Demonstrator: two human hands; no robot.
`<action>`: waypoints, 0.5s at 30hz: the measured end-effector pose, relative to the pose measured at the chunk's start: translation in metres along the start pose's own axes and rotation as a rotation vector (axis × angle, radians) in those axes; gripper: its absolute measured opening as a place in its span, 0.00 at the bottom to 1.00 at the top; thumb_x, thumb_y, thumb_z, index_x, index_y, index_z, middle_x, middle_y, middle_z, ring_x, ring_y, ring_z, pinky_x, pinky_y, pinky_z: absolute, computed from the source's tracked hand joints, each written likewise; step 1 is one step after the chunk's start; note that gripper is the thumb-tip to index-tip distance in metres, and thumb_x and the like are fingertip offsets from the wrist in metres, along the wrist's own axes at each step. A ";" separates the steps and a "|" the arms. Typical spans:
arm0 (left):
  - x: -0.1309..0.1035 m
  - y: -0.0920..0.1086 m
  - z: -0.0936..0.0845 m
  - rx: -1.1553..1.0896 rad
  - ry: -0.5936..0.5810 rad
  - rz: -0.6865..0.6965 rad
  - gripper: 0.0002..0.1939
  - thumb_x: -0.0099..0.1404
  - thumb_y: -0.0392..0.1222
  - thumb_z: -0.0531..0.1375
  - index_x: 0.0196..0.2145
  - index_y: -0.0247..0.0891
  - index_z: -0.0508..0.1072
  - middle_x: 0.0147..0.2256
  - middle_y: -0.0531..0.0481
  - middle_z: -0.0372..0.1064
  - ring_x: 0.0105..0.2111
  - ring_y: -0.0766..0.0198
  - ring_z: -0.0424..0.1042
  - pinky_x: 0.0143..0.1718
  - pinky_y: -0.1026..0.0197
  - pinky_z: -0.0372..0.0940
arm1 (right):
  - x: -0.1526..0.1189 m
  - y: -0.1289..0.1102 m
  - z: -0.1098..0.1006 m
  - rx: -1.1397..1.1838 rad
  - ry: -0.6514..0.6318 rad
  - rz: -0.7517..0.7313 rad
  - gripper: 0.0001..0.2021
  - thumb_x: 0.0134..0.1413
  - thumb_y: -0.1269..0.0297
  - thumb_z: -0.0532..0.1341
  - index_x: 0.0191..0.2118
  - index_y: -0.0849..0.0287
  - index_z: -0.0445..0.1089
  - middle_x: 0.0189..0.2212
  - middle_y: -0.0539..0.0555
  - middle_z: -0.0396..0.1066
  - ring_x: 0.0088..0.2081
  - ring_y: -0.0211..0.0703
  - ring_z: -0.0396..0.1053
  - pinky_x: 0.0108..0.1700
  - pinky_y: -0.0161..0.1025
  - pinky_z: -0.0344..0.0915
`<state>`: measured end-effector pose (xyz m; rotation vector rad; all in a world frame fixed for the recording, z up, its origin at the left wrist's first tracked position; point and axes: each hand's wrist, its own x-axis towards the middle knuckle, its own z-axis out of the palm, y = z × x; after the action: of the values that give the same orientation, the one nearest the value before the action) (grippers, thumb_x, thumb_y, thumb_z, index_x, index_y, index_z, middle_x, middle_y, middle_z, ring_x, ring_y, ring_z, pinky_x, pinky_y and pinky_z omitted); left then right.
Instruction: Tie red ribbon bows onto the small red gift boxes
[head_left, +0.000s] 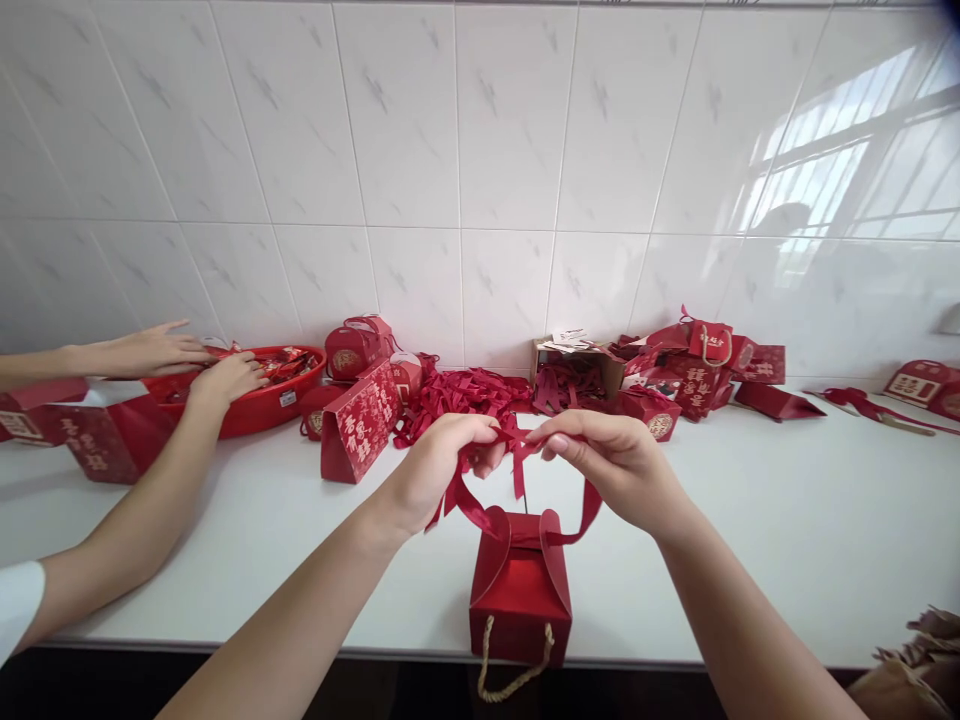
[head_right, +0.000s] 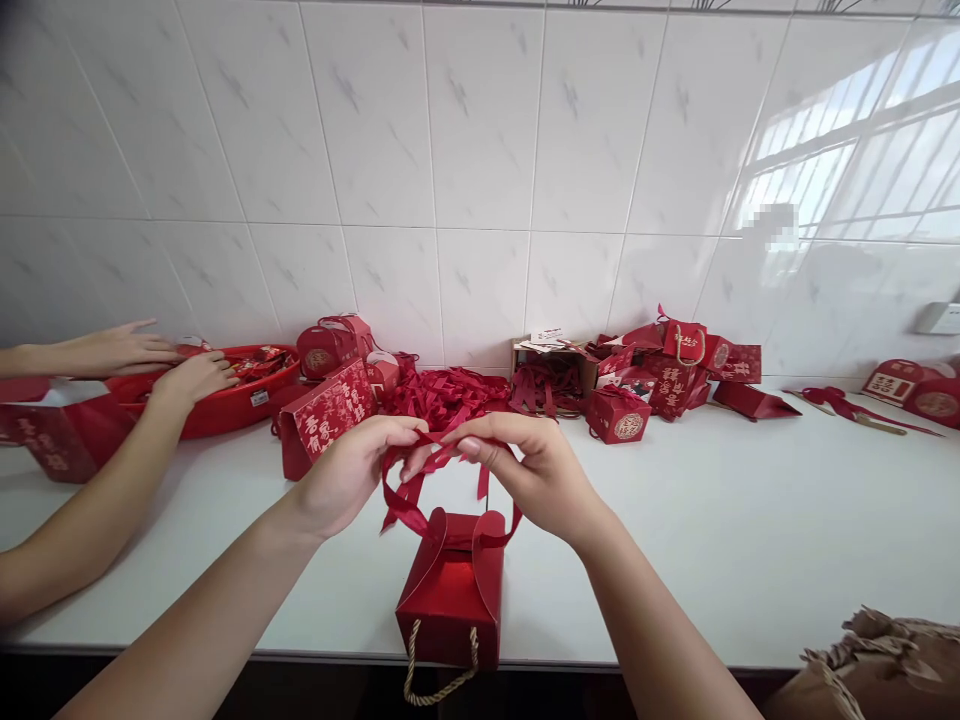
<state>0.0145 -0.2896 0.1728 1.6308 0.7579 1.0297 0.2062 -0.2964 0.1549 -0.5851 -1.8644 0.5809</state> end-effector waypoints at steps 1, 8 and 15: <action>0.000 -0.001 -0.002 -0.056 -0.012 -0.019 0.19 0.61 0.39 0.49 0.15 0.39 0.67 0.19 0.50 0.63 0.25 0.63 0.65 0.34 0.60 0.60 | -0.002 0.002 -0.002 -0.105 -0.009 -0.066 0.09 0.58 0.67 0.58 0.39 0.55 0.76 0.33 0.52 0.76 0.35 0.39 0.70 0.37 0.38 0.67; -0.011 -0.005 -0.001 0.019 -0.014 -0.001 0.18 0.65 0.49 0.52 0.29 0.39 0.78 0.32 0.46 0.75 0.36 0.56 0.71 0.43 0.58 0.63 | -0.010 0.008 0.005 -0.431 0.058 -0.266 0.12 0.59 0.70 0.57 0.46 0.52 0.74 0.41 0.54 0.75 0.41 0.44 0.71 0.43 0.44 0.67; -0.040 -0.018 -0.021 0.836 0.461 0.354 0.07 0.58 0.44 0.61 0.26 0.45 0.79 0.31 0.51 0.77 0.34 0.55 0.72 0.44 0.57 0.57 | -0.051 0.011 -0.010 -0.424 0.457 0.090 0.09 0.57 0.63 0.59 0.40 0.53 0.76 0.38 0.54 0.76 0.40 0.45 0.73 0.41 0.40 0.69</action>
<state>-0.0219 -0.3103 0.1476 2.3222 1.3665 1.4874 0.2338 -0.3193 0.1160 -0.9937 -1.5288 0.0845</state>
